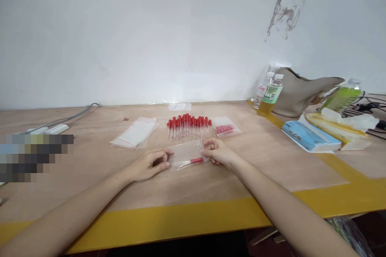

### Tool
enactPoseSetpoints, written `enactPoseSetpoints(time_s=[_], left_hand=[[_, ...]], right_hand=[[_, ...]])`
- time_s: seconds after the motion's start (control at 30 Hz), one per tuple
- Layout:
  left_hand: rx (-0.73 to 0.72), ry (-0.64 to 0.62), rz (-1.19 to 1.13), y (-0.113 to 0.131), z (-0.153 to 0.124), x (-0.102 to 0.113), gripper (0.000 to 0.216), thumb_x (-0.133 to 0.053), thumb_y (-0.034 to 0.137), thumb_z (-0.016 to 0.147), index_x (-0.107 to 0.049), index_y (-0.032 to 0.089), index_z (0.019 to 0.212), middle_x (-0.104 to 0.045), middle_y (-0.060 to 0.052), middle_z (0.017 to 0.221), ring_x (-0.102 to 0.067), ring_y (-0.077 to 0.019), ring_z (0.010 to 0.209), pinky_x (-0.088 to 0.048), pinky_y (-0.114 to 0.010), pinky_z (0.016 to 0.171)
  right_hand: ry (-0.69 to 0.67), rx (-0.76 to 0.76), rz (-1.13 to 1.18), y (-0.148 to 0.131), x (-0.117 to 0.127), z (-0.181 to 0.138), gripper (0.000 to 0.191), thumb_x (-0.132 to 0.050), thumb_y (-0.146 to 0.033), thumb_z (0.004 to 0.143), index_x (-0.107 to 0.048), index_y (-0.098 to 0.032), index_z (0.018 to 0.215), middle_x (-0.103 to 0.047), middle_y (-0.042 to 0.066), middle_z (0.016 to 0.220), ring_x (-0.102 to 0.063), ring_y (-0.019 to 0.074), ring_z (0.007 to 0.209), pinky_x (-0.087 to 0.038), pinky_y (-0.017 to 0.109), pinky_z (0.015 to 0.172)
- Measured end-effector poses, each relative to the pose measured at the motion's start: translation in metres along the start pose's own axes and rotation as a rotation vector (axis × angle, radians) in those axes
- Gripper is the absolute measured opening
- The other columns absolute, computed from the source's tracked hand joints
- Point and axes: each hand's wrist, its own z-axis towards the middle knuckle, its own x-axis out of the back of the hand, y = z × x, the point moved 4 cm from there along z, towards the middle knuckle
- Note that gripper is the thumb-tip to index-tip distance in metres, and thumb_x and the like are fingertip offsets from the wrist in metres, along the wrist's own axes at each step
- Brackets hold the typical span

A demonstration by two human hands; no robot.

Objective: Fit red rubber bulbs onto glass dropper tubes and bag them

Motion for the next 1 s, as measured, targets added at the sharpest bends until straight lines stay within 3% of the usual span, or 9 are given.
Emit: enactPoseSetpoints(time_s=[0.1,0.2,0.37,0.57,0.8,1.0], left_hand=[[-0.039,-0.004,0.022,0.000,0.000,-0.001,0.022,-0.048,0.038,0.080,-0.052,0.018,0.090,-0.055,-0.006,0.106,-0.051,-0.0182,0.093,-0.039,-0.032,0.083],[-0.070,-0.028,0.035,0.002,0.000,-0.002,0.024,-0.046,0.035,0.082,-0.054,0.021,0.100,-0.052,-0.006,0.110,-0.048,-0.0191,0.102,-0.036,-0.033,0.089],[-0.062,-0.034,-0.002,0.006,0.000,0.001,0.019,-0.041,0.031,0.085,-0.055,0.019,0.089,-0.053,-0.006,0.106,-0.048,-0.0176,0.101,-0.037,-0.032,0.088],[-0.078,0.014,-0.022,0.010,-0.002,0.002,0.019,-0.047,0.034,0.081,-0.051,0.017,0.074,-0.056,-0.007,0.101,-0.048,-0.0200,0.103,-0.037,-0.035,0.089],[-0.112,-0.092,-0.053,0.007,-0.003,-0.005,0.027,-0.047,0.032,0.082,-0.052,0.021,0.106,-0.054,-0.007,0.114,-0.048,-0.0187,0.107,-0.037,-0.035,0.092],[-0.094,-0.093,-0.045,0.005,-0.001,-0.005,0.031,-0.046,0.033,0.083,-0.052,0.021,0.111,-0.052,-0.007,0.117,-0.046,-0.0183,0.109,-0.036,-0.034,0.094]], right_hand=[[0.184,0.111,-0.237,-0.005,0.016,0.007,0.035,-0.064,-0.032,0.060,-0.048,-0.017,0.087,-0.051,-0.005,0.058,-0.042,0.0053,0.037,-0.029,0.018,0.035],[0.380,0.243,-0.517,-0.024,0.037,0.019,0.017,-0.060,-0.028,0.062,-0.055,-0.015,0.072,-0.057,0.001,0.062,-0.050,0.0093,0.051,-0.037,0.020,0.047],[0.482,0.179,-0.792,-0.052,0.059,0.054,0.008,-0.055,-0.021,0.067,-0.060,-0.015,0.065,-0.060,0.004,0.060,-0.053,0.0116,0.056,-0.037,0.021,0.054],[0.487,0.028,-0.778,-0.045,0.058,0.098,0.013,-0.062,-0.025,0.061,-0.062,-0.012,0.061,-0.057,0.006,0.051,-0.052,0.0132,0.051,-0.035,0.022,0.048],[0.505,-0.091,-0.706,-0.032,0.059,0.121,0.017,-0.067,-0.024,0.055,-0.061,-0.012,0.065,-0.056,0.006,0.052,-0.054,0.0163,0.051,-0.036,0.024,0.044],[0.464,-0.104,-0.611,-0.034,0.057,0.126,0.013,-0.065,-0.022,0.058,-0.057,-0.012,0.059,-0.046,0.003,0.041,-0.050,0.0180,0.043,-0.033,0.026,0.038]])
